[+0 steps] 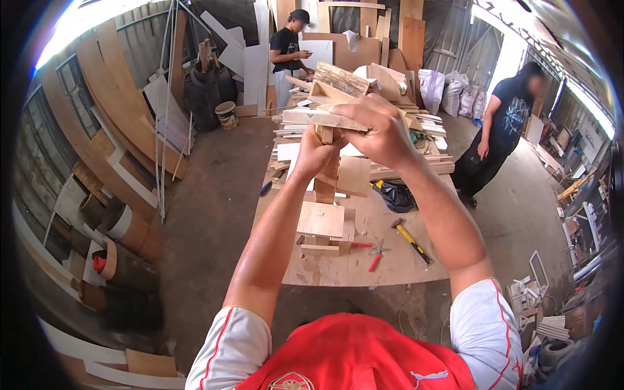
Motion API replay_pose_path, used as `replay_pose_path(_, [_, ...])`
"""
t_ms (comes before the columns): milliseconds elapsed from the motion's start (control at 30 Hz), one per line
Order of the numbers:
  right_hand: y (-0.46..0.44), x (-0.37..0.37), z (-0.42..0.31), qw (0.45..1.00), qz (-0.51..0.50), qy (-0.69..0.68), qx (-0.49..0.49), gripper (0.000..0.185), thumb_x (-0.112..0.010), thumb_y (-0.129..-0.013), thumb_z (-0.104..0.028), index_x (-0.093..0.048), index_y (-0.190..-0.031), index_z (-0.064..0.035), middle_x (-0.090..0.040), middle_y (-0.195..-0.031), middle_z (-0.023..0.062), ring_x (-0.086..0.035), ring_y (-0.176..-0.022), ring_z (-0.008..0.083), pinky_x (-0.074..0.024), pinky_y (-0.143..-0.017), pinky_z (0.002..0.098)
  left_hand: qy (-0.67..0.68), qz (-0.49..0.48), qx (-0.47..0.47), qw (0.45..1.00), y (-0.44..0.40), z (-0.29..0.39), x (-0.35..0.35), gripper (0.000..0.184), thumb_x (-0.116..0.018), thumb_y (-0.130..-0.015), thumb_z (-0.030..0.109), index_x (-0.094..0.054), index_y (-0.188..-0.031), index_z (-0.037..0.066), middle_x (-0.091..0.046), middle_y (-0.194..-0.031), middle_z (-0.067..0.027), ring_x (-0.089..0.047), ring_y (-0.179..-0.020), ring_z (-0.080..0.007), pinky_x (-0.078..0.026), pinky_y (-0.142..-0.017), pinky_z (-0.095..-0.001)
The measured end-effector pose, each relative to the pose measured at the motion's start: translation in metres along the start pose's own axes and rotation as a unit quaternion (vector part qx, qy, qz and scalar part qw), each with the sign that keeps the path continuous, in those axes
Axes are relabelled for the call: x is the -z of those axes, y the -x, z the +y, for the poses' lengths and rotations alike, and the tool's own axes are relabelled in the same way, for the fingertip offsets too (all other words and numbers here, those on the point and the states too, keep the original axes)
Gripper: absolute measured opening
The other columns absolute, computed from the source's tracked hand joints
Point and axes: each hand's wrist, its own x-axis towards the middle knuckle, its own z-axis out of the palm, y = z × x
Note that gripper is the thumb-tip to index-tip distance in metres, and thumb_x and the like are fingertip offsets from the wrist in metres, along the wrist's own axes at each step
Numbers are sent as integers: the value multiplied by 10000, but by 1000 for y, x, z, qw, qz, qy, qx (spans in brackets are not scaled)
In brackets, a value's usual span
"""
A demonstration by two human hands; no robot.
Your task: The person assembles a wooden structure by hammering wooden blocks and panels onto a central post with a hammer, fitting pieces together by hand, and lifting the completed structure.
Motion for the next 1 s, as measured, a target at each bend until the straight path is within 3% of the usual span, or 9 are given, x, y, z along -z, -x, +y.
replay_pose_path(33, [1,-2,0,1000,-3,1,9,444,-844,-668,-10,-773,-1095,-110,-740,-947,74,-667,-842,275,-550,-757,381,-14,8,15,1000,0,-2,0,186,-793,-871,34,-663,-1004,22,-674,-931,5,-614,-833,-77,-509,-724,-278])
replay_pose_path(133, [2,-4,2,1000,-14,1,22,450,-840,-654,-8,-778,-1087,-108,-732,-965,57,-655,-854,267,-543,-768,378,-28,13,41,999,0,-4,4,214,-784,-877,24,-669,-1057,15,-686,-965,-11,-624,-845,-87,-523,-740,-282])
replay_pose_path(500, [10,-5,-2,999,-40,16,8,460,-745,-666,4,-783,-1106,-125,-699,-980,76,-650,-922,310,-544,-836,421,14,22,32,999,5,4,4,306,-757,-870,-16,-666,-1163,-7,-693,-1099,-56,-655,-1013,-147,-557,-859,-311])
replay_pose_path(733, [4,0,2,998,-56,22,24,470,-788,-628,18,-791,-1080,-109,-715,-1003,70,-664,-913,287,-531,-818,410,55,9,35,998,6,3,4,387,-737,-857,-13,-641,-1232,-2,-687,-1141,-68,-665,-1044,-168,-564,-899,-326])
replay_pose_path(767, [4,0,1,998,-56,16,12,457,-785,-633,13,-791,-1075,-106,-716,-1002,70,-671,-920,290,-529,-829,418,51,0,49,998,9,4,6,530,-809,-831,110,-590,-1301,-1,-674,-1179,-75,-660,-1072,-178,-563,-892,-334])
replay_pose_path(867, [7,-1,4,998,-54,22,6,467,-737,-649,-2,-782,-1098,-126,-702,-999,58,-649,-948,292,-555,-837,419,91,5,-27,995,13,-31,18,750,-856,-802,334,-520,-1383,-2,-628,-1255,-101,-614,-1159,-197,-527,-957,-373])
replay_pose_path(900, [8,-2,5,998,-52,23,2,468,-740,-648,-10,-782,-1099,-128,-702,-1001,54,-649,-948,290,-557,-836,416,84,44,-50,994,12,-32,13,998,-812,-783,607,-422,-1482,10,-559,-1334,-113,-542,-1235,-210,-462,-1034,-393])
replay_pose_path(1000, [11,-8,10,999,-47,14,-5,473,-747,-638,-16,-782,-1098,-122,-704,-994,52,-655,-929,287,-555,-834,411,104,114,-44,987,9,10,-7,1039,-702,-846,709,-349,-1540,22,-519,-1372,-107,-501,-1256,-214,-411,-1085,-389])
